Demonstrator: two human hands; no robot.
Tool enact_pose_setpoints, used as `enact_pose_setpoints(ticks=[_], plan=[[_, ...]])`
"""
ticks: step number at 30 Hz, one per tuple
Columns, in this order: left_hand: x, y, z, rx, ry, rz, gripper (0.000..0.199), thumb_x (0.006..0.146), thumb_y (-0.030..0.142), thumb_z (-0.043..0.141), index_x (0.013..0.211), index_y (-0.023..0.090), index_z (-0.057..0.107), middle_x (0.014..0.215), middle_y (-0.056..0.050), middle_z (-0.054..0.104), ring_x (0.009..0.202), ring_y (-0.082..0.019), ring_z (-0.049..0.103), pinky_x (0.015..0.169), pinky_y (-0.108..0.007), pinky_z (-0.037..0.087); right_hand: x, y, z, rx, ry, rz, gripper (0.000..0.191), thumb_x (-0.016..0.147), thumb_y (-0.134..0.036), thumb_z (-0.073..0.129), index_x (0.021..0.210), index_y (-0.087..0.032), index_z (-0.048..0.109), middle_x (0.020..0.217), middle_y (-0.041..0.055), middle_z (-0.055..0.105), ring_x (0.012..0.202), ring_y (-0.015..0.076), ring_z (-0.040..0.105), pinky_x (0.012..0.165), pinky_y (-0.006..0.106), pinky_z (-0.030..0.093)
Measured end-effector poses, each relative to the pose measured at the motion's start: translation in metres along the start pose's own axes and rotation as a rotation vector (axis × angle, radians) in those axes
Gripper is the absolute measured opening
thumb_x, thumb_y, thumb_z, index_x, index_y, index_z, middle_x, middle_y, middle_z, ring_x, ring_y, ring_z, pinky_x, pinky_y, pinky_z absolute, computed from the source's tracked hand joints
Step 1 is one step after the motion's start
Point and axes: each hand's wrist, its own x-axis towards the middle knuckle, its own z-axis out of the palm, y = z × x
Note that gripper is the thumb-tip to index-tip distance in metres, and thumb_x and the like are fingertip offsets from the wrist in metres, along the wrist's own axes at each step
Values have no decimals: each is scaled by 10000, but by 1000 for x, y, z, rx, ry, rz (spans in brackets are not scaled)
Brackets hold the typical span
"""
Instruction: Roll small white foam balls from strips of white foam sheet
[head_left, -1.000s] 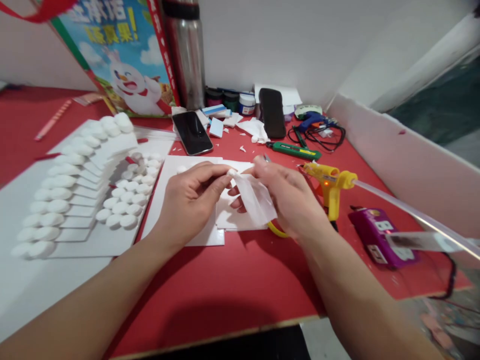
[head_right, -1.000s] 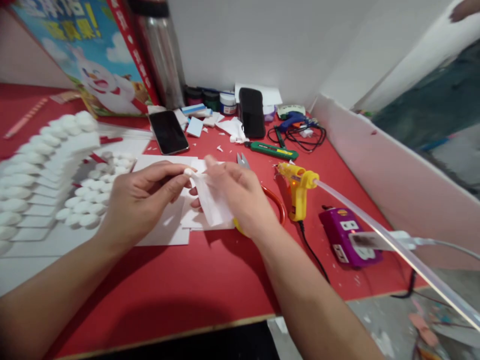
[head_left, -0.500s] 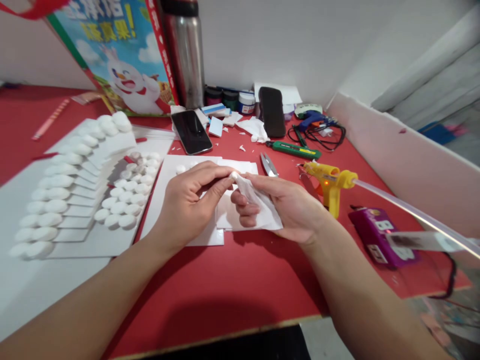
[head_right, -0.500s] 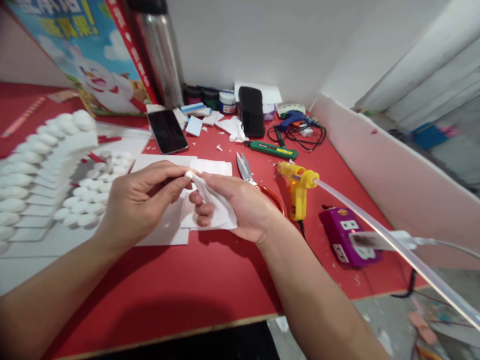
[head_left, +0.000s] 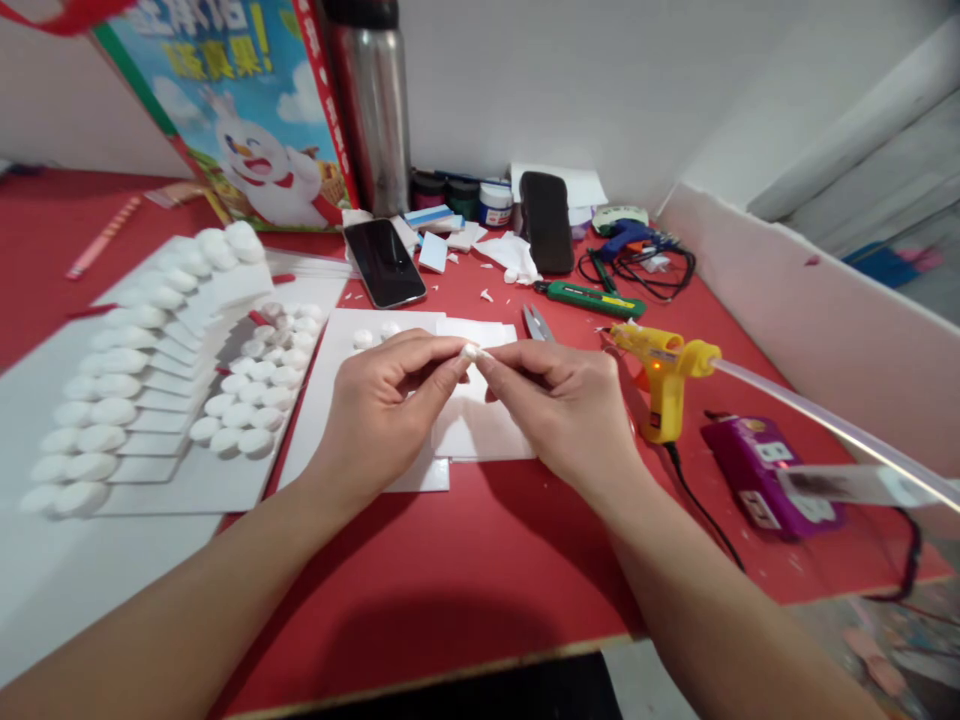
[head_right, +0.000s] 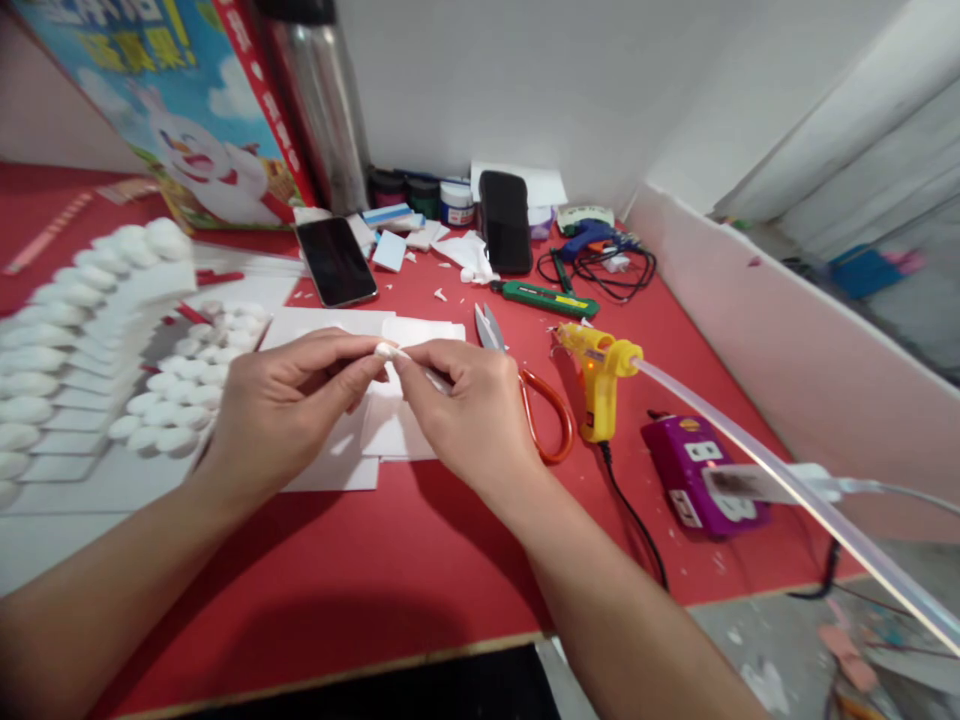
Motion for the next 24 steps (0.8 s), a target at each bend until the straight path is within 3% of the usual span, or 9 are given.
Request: enact_pose_setpoints(ticks=[3, 7, 11, 16, 19, 24], plan=[[-4, -1, 4, 34, 40, 38, 136, 943, 233, 666, 985, 204, 792, 931, -41, 756, 819, -167, 674, 760, -284, 538, -5, 1, 6, -215, 98, -151, 224, 956, -262, 629, 774, -185, 736, 671, 23, 681, 610, 143, 571, 620, 296, 413], [-7, -1, 7, 109, 80, 92, 154, 961, 240, 642, 997, 221, 791, 919, -37, 759, 823, -176, 681, 779, -306, 553, -8, 1, 11, -362, 72, -273, 242, 980, -231, 558, 797, -192, 711, 739, 59, 713, 686, 176, 630, 675, 316, 438], [-10, -2, 9, 226, 120, 198, 179, 979, 216, 615, 1045, 201, 780, 919, -56, 764, 858, -183, 694, 815, -308, 561, -8, 1, 10, -275, 17, -273, 231, 996, -215, 534, 835, -199, 698, 736, 46, 710, 697, 175, 640, 690, 311, 458], [-17, -6, 15, 299, 89, 364, 333, 998, 120, 520, 1271, 153, 707, 1003, -114, 751, 853, -175, 686, 820, -311, 569, -8, 1, 6, -171, 39, -187, 248, 1000, -261, 571, 795, -200, 697, 709, 38, 691, 717, 175, 651, 671, 300, 462], [-17, -4, 15, 204, 79, 308, 308, 998, 138, 553, 1249, 183, 726, 988, -94, 751, 801, -153, 677, 793, -294, 582, -7, 1, 2, -92, 12, -116, 245, 996, -295, 582, 805, -207, 708, 731, 39, 700, 739, 180, 663, 639, 291, 466], [-3, 0, 6, -167, 27, 5, 114, 929, 224, 709, 971, 208, 813, 813, -21, 741, 627, -122, 673, 604, -250, 586, -5, 3, -1, -27, -37, -113, 196, 980, -251, 590, 851, -207, 731, 773, 37, 714, 736, 171, 667, 612, 285, 466]])
